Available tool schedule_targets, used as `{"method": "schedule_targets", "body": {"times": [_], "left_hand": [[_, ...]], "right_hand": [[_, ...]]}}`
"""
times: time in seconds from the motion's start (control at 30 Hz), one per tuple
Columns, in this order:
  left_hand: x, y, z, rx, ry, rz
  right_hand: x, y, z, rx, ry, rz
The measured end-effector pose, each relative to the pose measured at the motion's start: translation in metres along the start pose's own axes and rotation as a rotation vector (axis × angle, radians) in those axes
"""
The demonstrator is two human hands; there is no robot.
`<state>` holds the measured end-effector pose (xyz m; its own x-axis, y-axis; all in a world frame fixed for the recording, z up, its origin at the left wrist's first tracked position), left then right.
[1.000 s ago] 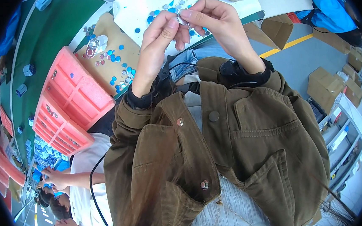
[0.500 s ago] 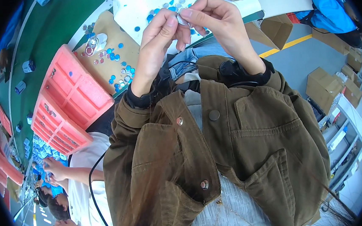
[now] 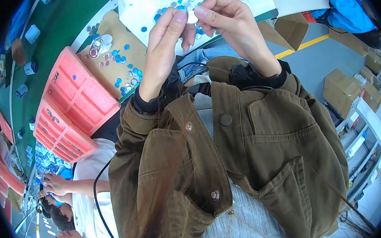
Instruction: Inspecting or assembling small circular blue components on a production line.
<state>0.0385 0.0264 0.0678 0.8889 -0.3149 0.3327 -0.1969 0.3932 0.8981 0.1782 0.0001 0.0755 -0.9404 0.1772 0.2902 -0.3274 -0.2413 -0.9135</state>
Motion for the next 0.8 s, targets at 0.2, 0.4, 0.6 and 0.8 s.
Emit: {"method": "schedule_targets", "body": {"times": [0.2, 0.4, 0.6, 0.8], "left_hand": [[0.001, 0.0, 0.0, -0.044, 0.017, 0.09], [0.0, -0.002, 0.0, -0.039, 0.009, 0.124], [-0.004, -0.002, -0.001, 0.061, 0.054, -0.034], [-0.007, 0.001, 0.0, -0.024, -0.129, 0.135]], "right_hand": [[0.002, 0.001, 0.0, 0.029, -0.031, -0.071], [0.006, 0.0, 0.0, 0.042, -0.006, -0.133], [0.008, -0.004, 0.002, -0.053, -0.036, 0.175], [0.012, -0.005, 0.003, -0.027, -0.081, 0.193]]}}
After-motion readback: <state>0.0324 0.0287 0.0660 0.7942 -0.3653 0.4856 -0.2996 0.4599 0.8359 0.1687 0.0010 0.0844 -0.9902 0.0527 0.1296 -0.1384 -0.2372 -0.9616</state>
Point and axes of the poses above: each hand's wrist, its own z-axis away from the middle knuckle, its own x-axis out of the palm, y = z × x, the point moved 2 cm from there along -z, towards the middle knuckle, and after that the axes turned 12 degrees about y, right-handed, at the moved point
